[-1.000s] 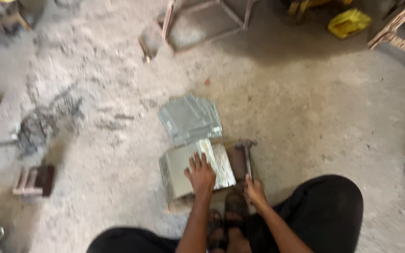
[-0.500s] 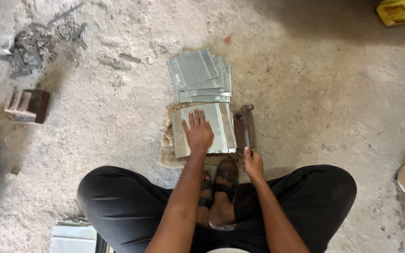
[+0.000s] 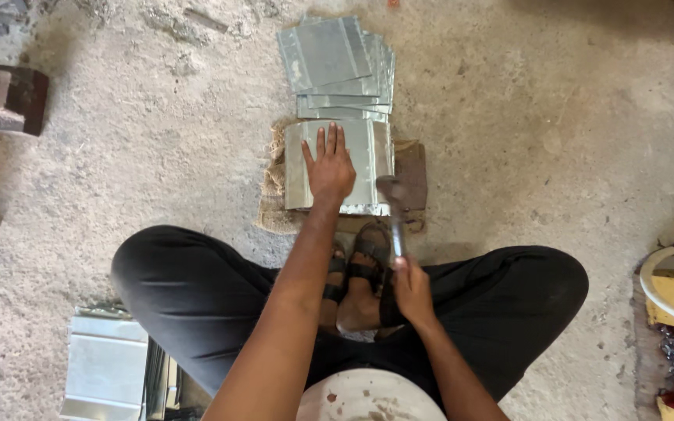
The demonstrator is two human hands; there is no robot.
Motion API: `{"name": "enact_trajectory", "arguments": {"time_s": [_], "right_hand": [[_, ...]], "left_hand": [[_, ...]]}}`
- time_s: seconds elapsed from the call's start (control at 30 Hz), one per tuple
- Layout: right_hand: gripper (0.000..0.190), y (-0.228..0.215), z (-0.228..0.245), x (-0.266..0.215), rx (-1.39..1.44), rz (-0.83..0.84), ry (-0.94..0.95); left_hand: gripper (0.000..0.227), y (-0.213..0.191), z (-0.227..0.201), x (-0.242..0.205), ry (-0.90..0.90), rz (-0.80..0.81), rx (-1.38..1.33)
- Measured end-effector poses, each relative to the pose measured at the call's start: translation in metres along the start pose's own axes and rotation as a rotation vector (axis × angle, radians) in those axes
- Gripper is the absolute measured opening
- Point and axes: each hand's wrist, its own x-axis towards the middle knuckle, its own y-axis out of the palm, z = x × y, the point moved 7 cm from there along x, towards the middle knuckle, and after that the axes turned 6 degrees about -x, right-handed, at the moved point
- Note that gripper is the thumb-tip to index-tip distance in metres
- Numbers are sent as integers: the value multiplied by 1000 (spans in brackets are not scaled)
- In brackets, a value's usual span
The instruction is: The person sits on the floor and uses a hammer to strike a stack of rectangular metal sheets placed on a wooden block. They repeatedly hit the sheets to flatten them, occasionally adjusting the stack or picking up a new sheet from a pile nearby.
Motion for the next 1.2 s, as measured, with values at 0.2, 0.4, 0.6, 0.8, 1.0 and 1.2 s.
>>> {"name": "enact_trajectory", "arguments": {"time_s": [0.2, 0.4, 0.6, 0.8, 1.0, 1.2], "right_hand": [[36, -17, 6, 0, 440, 128, 194], [68, -153, 144, -20, 533, -464, -588], [58, -96, 95, -10, 433, -565, -723], [47, -35, 6, -11, 122, 47, 129], [52, -154, 128, -21, 440, -338, -112], [55, -116, 108, -13, 491, -557, -716]], "left_hand": [[58, -9, -5, -9, -22, -17, -37], [58, -6, -5, -9, -28, 30, -26], [60, -6, -2, -8, -53, 98, 9], [68, -3, -5, -12, -47, 137, 79], [69, -9, -5, -3, -77, 130, 68], [65, -6, -6, -6, -71, 106, 13]]}}
